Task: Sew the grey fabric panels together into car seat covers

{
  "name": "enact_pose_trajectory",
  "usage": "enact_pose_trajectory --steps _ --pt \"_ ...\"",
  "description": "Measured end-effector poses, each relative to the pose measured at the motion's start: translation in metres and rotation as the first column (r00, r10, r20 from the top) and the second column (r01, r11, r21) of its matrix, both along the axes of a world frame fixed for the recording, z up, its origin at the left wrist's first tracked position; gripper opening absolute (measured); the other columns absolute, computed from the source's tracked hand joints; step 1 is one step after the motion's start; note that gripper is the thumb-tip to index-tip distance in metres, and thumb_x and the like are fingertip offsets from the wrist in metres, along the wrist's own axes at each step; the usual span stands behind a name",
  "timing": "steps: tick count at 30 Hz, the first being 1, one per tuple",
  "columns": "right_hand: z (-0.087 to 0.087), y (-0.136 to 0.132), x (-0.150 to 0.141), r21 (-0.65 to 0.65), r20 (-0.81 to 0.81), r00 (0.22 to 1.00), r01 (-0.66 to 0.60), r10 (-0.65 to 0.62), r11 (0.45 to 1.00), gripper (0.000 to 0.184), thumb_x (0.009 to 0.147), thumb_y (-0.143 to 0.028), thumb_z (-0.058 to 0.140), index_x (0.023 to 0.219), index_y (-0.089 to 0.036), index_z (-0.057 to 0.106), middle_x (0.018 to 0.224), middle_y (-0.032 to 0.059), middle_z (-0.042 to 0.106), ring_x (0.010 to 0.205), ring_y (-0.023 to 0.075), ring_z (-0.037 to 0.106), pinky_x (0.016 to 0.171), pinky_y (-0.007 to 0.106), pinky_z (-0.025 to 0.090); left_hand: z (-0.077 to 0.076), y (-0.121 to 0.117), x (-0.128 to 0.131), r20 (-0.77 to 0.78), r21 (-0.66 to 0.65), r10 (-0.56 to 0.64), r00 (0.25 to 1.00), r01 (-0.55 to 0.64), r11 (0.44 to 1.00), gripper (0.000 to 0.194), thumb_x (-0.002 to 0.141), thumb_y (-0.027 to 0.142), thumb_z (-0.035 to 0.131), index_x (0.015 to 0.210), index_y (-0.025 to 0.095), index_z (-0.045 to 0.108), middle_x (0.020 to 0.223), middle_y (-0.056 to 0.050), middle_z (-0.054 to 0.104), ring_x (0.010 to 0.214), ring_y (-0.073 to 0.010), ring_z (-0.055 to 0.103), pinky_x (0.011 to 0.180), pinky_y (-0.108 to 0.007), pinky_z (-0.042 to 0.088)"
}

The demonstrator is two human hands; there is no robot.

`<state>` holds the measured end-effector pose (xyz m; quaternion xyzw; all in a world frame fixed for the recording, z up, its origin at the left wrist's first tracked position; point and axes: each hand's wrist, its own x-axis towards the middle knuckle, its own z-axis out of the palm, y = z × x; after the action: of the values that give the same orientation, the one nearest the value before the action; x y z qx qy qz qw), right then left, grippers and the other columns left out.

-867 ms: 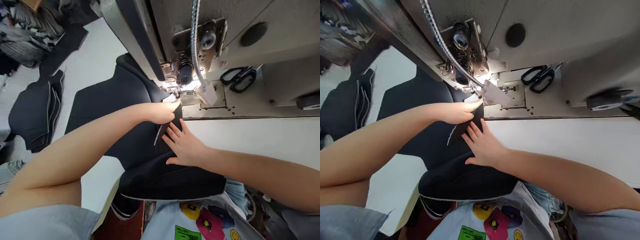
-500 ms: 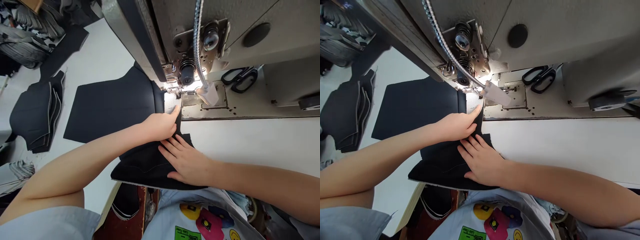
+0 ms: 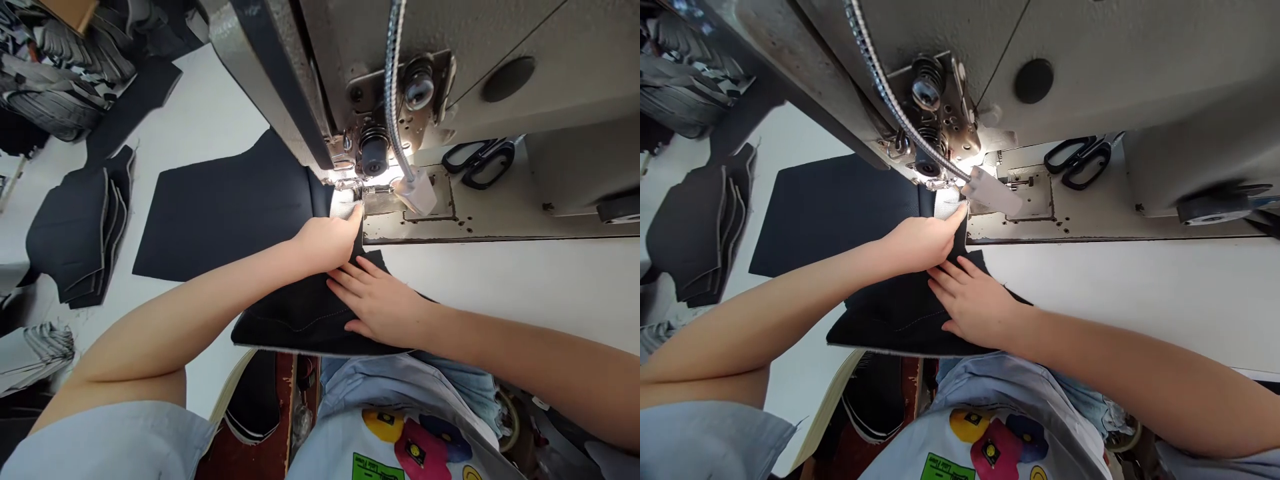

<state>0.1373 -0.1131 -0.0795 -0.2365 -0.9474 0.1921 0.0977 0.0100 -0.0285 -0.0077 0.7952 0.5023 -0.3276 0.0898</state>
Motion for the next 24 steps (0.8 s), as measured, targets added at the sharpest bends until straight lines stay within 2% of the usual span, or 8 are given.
enact_pose_trajectory --steps 4,8,11,16,19,24 --pt "0.007 0.006 0.015 -0.054 0.0 0.999 -0.039 0.039 0.998 0.067 0.097 -0.05 0.05 0.143 -0.001 0.049 0.153 0.0192 0.041 0.145 0.0337 0.035 0.119 0.053 0.03 -0.005 -0.009 0.0 -0.011 0.093 -0.061 0.998 0.061 0.994 0.069 0.092 0.012 0.042 0.156 0.007 0.016 0.099 -0.015 0.072 0.089 -0.028 0.072 0.068 -0.031 0.052" --pt "0.007 0.004 0.023 -0.073 -0.013 1.0 -0.027 0.026 0.997 0.063 0.099 -0.046 0.045 0.143 -0.001 0.049 0.15 0.0175 0.045 0.143 0.0333 0.039 0.118 0.052 0.032 -0.012 -0.018 -0.01 0.02 0.215 -0.121 0.992 0.114 0.97 0.056 0.097 0.016 0.038 0.153 0.011 0.029 0.109 -0.015 0.068 0.092 -0.0258 0.071 0.065 -0.029 0.051" --pt "0.004 0.008 0.025 -0.047 -0.017 1.0 -0.01 0.009 0.999 0.06 0.1 -0.043 0.044 0.142 -0.001 0.05 0.149 0.0169 0.046 0.142 0.0333 0.04 0.118 0.052 0.032 -0.015 -0.02 -0.016 0.005 0.247 -0.164 0.986 0.158 0.956 0.052 0.097 0.013 0.037 0.149 0.013 0.037 0.111 -0.015 0.066 0.094 -0.0247 0.07 0.064 -0.028 0.051" --pt "0.0 0.028 0.025 0.021 -0.014 1.0 0.01 -0.01 1.0 0.057 0.099 -0.042 0.045 0.141 -0.003 0.051 0.148 0.0169 0.048 0.141 0.0325 0.041 0.116 0.052 0.033 -0.02 -0.007 -0.019 0.046 0.309 -0.212 0.976 0.188 0.932 0.05 0.097 0.011 0.036 0.146 0.014 0.043 0.112 -0.015 0.064 0.1 -0.0251 0.067 0.069 -0.028 0.053" --pt "-0.002 0.04 0.023 0.043 -0.009 1.0 0.03 -0.029 0.999 0.055 0.099 -0.039 0.047 0.141 -0.004 0.052 0.148 0.0173 0.049 0.141 0.0318 0.041 0.117 0.051 0.031 -0.023 0.006 -0.02 0.065 0.335 -0.251 0.966 0.216 0.917 0.044 0.096 0.011 0.038 0.138 0.014 0.051 0.118 -0.017 0.062 0.104 -0.0257 0.065 0.074 -0.03 0.053" --pt "-0.006 0.053 0.013 0.085 -0.006 0.997 0.081 -0.081 0.993 0.056 0.097 -0.037 0.048 0.142 -0.004 0.05 0.151 0.0177 0.046 0.144 0.0319 0.037 0.118 0.052 0.027 -0.023 0.027 -0.021 0.101 0.285 -0.314 0.944 0.275 0.919 0.039 0.095 0.01 0.036 0.125 0.012 0.061 0.12 -0.016 0.062 0.109 -0.0267 0.063 0.085 -0.033 0.052"
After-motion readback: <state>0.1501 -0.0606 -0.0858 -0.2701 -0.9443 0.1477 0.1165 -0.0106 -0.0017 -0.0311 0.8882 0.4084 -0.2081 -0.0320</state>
